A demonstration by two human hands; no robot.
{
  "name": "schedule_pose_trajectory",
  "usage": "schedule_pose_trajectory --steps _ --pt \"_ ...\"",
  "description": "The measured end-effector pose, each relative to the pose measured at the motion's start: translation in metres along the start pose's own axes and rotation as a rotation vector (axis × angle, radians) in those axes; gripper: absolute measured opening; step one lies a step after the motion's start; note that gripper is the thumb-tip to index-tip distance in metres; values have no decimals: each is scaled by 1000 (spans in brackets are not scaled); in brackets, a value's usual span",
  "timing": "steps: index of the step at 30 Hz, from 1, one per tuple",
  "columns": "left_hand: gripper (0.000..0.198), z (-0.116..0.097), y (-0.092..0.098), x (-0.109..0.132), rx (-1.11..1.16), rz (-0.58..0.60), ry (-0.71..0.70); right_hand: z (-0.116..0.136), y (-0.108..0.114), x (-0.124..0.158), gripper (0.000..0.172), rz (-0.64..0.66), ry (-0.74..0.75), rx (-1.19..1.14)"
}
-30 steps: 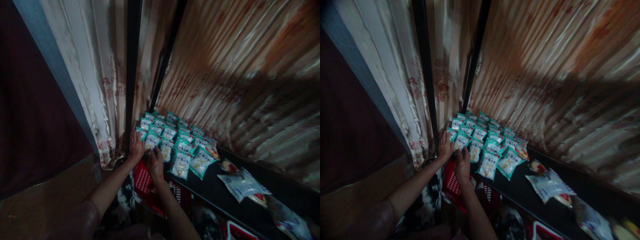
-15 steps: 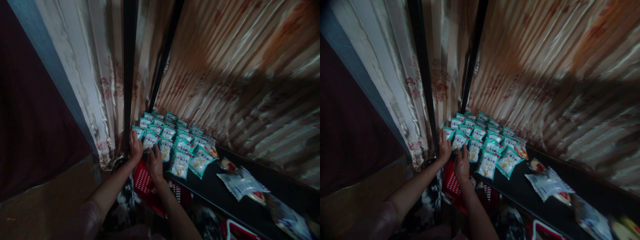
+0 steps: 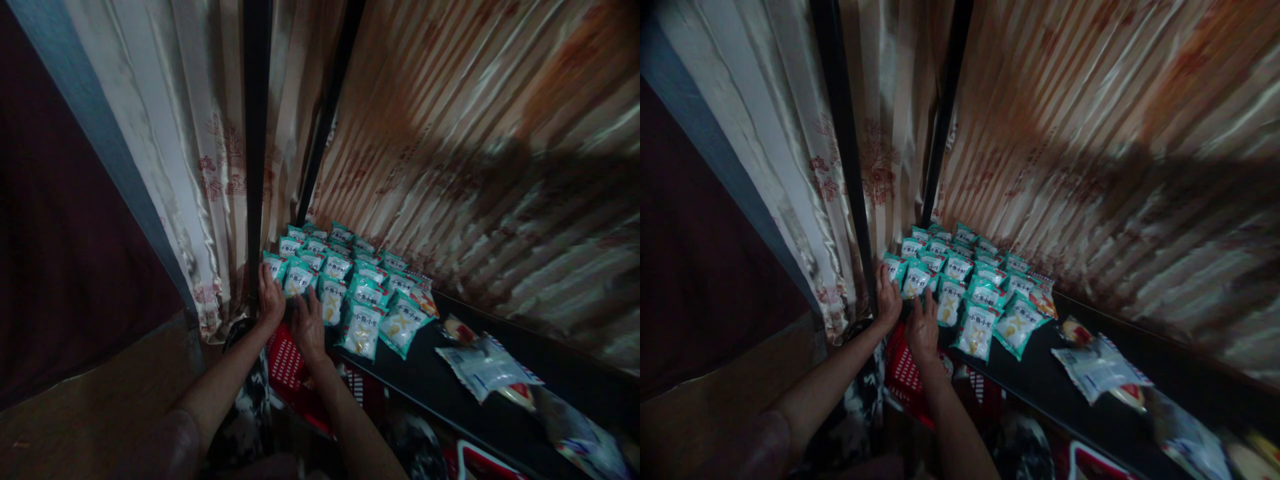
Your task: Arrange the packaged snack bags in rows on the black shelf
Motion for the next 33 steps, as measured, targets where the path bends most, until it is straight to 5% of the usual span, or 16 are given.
schedule_pose_trajectory --steps 19,26,33 --pt "56 -6 0 9 -226 65 -70 2 10 -11 40 -18 97 -7" --pt "55 -19 0 8 -246 85 -249 0 13 -10 43 -12 70 -59" --pt "56 -21 3 6 -282 124 -285 0 12 -8 42 -24 77 -86"
Point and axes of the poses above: each hand's wrist, its own x-axis away from the middle knuckle, its own y-axis out of the back of the hand, z = x × y, the point moved 6 cm from there along -x, towards the middle knuckle, and after that the axes turned 5 degrees about x, right-handed, at the moved point
